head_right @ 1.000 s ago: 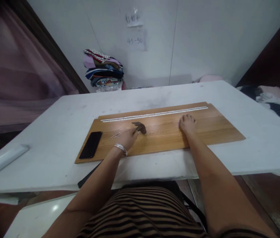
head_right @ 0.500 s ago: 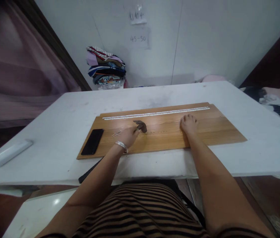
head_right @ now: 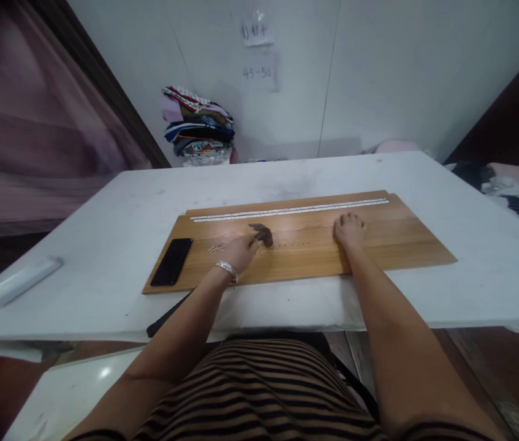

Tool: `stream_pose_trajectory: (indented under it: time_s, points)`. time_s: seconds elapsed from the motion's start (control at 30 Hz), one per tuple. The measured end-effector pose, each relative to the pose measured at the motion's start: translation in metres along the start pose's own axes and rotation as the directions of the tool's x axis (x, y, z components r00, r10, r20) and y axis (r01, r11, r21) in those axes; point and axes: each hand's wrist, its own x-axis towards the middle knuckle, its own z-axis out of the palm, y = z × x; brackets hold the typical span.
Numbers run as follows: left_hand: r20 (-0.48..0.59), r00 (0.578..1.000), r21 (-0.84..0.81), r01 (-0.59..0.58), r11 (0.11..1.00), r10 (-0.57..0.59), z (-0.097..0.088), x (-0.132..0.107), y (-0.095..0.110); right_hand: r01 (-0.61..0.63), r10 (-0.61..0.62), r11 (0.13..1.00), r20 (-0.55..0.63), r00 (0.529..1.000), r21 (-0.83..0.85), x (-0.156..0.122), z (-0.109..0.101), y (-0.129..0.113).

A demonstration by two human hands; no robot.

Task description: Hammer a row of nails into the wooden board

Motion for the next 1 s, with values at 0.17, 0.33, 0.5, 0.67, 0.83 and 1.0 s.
stream_pose_trajectory:
  time_s: [0.17, 0.33, 0.5, 0.67, 0.83, 1.0]
  points:
    - [-0.027, 1.000, 0.026, 0.012, 1.000, -0.011, -0.0027, 0.0017, -0.0019, -0.025, 0.025, 1.000, 0.000, 1.000, -0.018, 0.0007, 0.0026, -0.0007]
    - [0.001, 1.000, 0.004, 0.016, 1.000, -0.016, -0.0015, 0.0000, -0.0002, -0.019, 0.019, 0.999, -0.008, 1.000, -0.025, 0.0003, 0.0032, -0.0003]
    - [0.006, 1.000, -0.024, 0.008, 1.000, -0.008, 0.0007, 0.0001, -0.0004, -0.013, 0.012, 1.000, -0.018, 1.000, -0.014, 0.0001, 0.0038, 0.0002]
    - [-0.017, 1.000, 0.010, 0.022, 1.000, -0.022, -0.0028, 0.0005, -0.0010, -0.018, 0.018, 0.999, 0.001, 1.000, -0.029, 0.0003, 0.0018, 0.0003]
    - [-0.012, 1.000, 0.008, 0.022, 1.000, -0.022, -0.0021, 0.0006, -0.0008, -0.017, 0.018, 0.998, 0.024, 1.000, -0.052, 0.0003, -0.0007, -0.0005]
    - [-0.004, 1.000, -0.024, 0.006, 1.000, -0.006, 0.0025, -0.0001, -0.0015, -0.015, 0.016, 0.999, 0.021, 1.000, -0.036, -0.0002, -0.0012, -0.0011]
